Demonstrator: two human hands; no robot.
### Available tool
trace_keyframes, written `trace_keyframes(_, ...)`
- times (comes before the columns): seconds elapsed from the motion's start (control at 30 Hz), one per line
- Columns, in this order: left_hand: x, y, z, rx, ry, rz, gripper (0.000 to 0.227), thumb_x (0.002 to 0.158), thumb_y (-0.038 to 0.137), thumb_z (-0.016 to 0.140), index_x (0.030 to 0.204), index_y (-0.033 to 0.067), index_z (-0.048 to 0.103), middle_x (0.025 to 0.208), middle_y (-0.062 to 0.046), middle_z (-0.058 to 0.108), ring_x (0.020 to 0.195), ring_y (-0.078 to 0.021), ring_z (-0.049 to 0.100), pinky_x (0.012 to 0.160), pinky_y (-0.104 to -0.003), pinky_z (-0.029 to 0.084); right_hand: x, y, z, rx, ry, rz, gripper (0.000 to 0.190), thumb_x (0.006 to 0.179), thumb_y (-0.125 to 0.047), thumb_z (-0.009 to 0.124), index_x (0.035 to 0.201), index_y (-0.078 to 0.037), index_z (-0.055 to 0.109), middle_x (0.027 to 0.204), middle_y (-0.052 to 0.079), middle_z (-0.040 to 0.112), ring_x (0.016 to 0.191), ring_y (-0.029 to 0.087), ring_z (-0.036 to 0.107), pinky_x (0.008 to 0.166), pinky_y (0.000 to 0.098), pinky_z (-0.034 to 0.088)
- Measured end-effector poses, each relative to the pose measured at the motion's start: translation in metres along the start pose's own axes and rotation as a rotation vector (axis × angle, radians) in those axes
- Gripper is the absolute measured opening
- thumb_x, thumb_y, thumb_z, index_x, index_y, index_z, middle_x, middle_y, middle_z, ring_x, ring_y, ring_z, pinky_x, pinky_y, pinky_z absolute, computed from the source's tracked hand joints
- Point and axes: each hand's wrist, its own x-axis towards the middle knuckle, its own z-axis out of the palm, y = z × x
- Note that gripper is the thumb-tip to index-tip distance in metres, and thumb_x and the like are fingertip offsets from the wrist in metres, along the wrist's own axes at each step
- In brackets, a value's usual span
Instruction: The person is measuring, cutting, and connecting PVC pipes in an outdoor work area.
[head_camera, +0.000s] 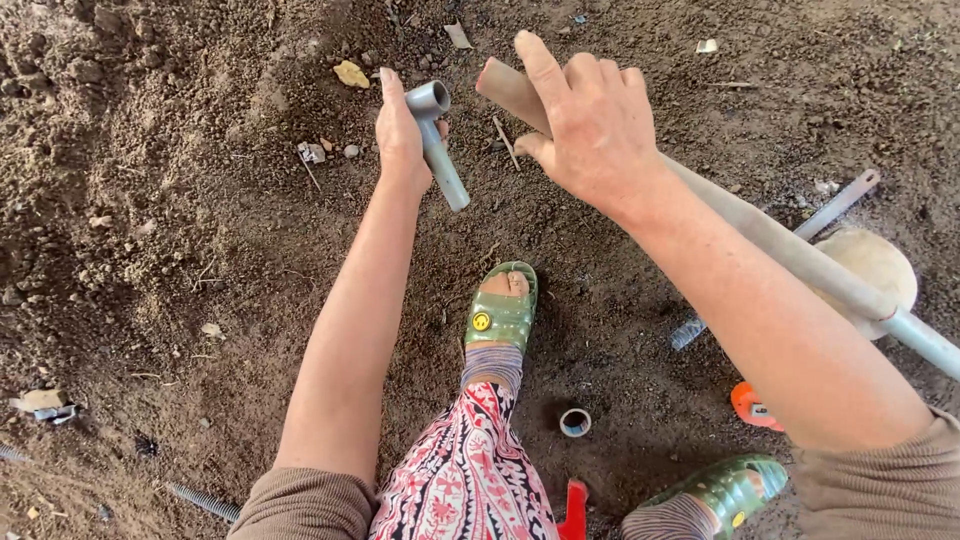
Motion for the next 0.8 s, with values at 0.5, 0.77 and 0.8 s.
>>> trace_keyframes(0.5,0.004,-0.032,-0.002,0.121,0.007,0.058,0.034,0.084,0.037,0.054,0.104,0.0116,0.046,0.094,-0.008,0.057,0.058,-0.0117,0.052,0.048,-0.027,0.045,-0.166,0.047,-0.063,0.176,0.191,-0.033,0.041,0.083,-0.013,0.082,0.114,0.0,0.059,0.121,0.015,0.053,0.111,0.029,0.05,0.098,0.0383,0.033)
trace_keyframes(0.77,0.078,-0.091,-0.029,0.343,0.21,0.106,0.032,0.082,0.03,0.059,0.108,0.0131,0.051,0.098,-0.009,0.064,0.056,-0.0184,0.063,0.055,-0.035,0.05,-0.367,0.082,-0.119,0.059,-0.24,0.143,0.03,0.079,-0.02,0.07,0.104,-0.004,0.067,0.102,0.01,0.067,0.092,0.024,0.064,0.083,0.0406,0.054)
trace_keyframes(0.8,0.071,-0.09,-0.032,0.362,0.182,0.095,0.032,0.082,0.03,0.059,0.108,0.0131,0.051,0.098,-0.009,0.064,0.056,-0.0184,0.063,0.055,-0.035,0.05,-0.402,0.087,-0.119,0.051,-0.252,0.176,0.03,0.079,-0.02,0.07,0.104,-0.004,0.067,0.102,0.01,0.067,0.092,0.024,0.064,0.083,0.0406,0.054)
